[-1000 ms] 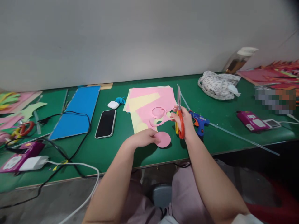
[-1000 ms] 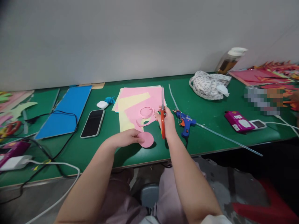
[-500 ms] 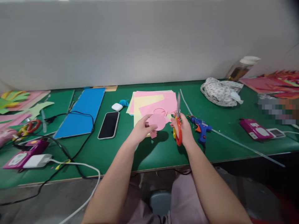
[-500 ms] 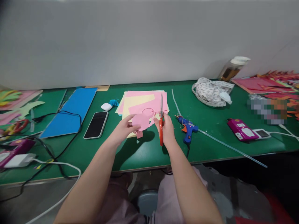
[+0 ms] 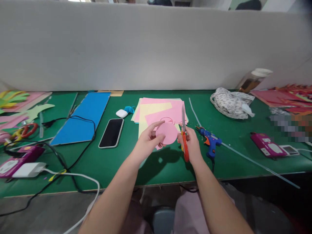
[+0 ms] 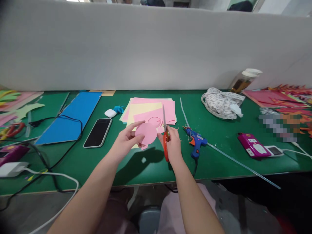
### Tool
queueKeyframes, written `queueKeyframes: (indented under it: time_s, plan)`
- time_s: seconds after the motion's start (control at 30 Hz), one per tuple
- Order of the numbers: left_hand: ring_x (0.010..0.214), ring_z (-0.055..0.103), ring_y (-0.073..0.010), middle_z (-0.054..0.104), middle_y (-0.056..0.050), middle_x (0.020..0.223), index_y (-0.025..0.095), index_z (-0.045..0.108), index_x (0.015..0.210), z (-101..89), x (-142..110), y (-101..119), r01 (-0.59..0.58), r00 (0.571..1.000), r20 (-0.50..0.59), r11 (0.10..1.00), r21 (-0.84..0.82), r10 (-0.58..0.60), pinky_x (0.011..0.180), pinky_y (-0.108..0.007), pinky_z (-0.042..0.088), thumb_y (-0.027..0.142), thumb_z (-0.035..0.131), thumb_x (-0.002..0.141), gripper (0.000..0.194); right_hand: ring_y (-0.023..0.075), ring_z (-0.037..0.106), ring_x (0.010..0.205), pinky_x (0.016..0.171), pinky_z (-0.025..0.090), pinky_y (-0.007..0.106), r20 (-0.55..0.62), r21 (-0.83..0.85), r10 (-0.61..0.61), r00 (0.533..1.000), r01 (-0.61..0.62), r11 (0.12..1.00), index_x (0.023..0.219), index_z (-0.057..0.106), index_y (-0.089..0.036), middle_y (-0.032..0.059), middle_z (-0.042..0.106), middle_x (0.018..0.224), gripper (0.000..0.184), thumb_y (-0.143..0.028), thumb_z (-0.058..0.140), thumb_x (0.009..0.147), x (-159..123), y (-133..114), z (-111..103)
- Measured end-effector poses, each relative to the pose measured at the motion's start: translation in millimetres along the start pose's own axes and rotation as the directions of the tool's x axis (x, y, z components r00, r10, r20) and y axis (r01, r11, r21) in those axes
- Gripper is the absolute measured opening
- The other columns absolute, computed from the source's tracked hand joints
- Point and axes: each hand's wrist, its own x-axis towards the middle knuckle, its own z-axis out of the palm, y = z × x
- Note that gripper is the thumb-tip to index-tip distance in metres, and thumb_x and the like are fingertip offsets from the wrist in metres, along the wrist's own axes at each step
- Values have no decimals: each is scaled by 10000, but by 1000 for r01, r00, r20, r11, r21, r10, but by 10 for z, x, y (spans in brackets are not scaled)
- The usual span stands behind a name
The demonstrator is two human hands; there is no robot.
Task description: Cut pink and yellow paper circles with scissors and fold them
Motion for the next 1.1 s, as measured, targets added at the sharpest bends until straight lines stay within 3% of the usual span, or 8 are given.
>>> queueKeyframes:
  time_s: [0.27,0.4,0.5,0.63,0.73,0.87,1.03,1.1]
  plan:
    - [498,666,-131,671,46,608,170,597,1199,49,-38,13,-25,998,-53,999,-30,23,489,-208,518,293,729,794,443,134,645,636,649,606,320,157,244,21,987,-59,968,1210,626,-236,15,631,862,455,-560,601,892,-123,-205,-47]
    - [477,658,-112,703,28,661,180,671,881,83,-64,1,-159,975,-157,987,10,158,477,-203,535,244,730,778,134,137,608,718,642,605,317,-86,116,-98,991,108,987,1219,647,-264,41,558,990,433,-525,625,874,-119,-178,-47]
    - [416,605,-73,770,-11,802,189,737,842,72,-81,-37,-308,920,-215,943,125,329,427,-193,505,210,714,805,48,156,590,775,631,594,328,-177,-25,-115,977,113,993,1163,690,-243,65,483,1080,461,-519,711,795,-94,-116,-19]
    - [867,768,-189,797,-53,1003,213,780,900,17,-84,-125,-512,811,-180,824,243,557,798,-276,628,117,681,823,158,153,589,696,615,568,345,-151,-104,-41,988,26,994,1131,710,-192,59,501,992,545,-610,677,782,-76,-62,34]
    - [1166,690,-227,759,-68,1170,236,751,1116,-14,-85,-177,-621,756,-101,757,204,647,992,-330,581,122,641,870,293,160,598,665,604,554,336,-75,-129,4,997,-14,992,1155,706,-198,45,552,910,557,-623,645,800,-77,-50,47]
    - [1192,675,-226,726,-74,1246,265,686,1255,3,-95,-196,-609,786,-89,791,53,611,924,-319,617,266,554,973,312,164,592,662,590,546,334,-71,-125,21,997,-30,992,1170,702,-195,59,594,926,556,-608,636,803,-87,-58,30]
    - [952,751,-190,779,-57,1096,236,767,1089,86,-67,-147,-463,798,-313,857,227,514,779,-242,636,203,792,786,306,180,618,725,683,581,369,-129,-113,-44,991,30,993,1069,742,-208,51,570,912,453,-553,684,780,-86,-78,41]
    - [914,751,-192,764,-69,1145,240,746,1144,107,-39,-121,-387,824,-375,906,171,423,706,-239,630,206,820,739,413,183,626,761,671,586,363,-169,-95,-65,984,49,994,1019,744,-207,67,550,985,393,-504,714,764,-82,-76,53]
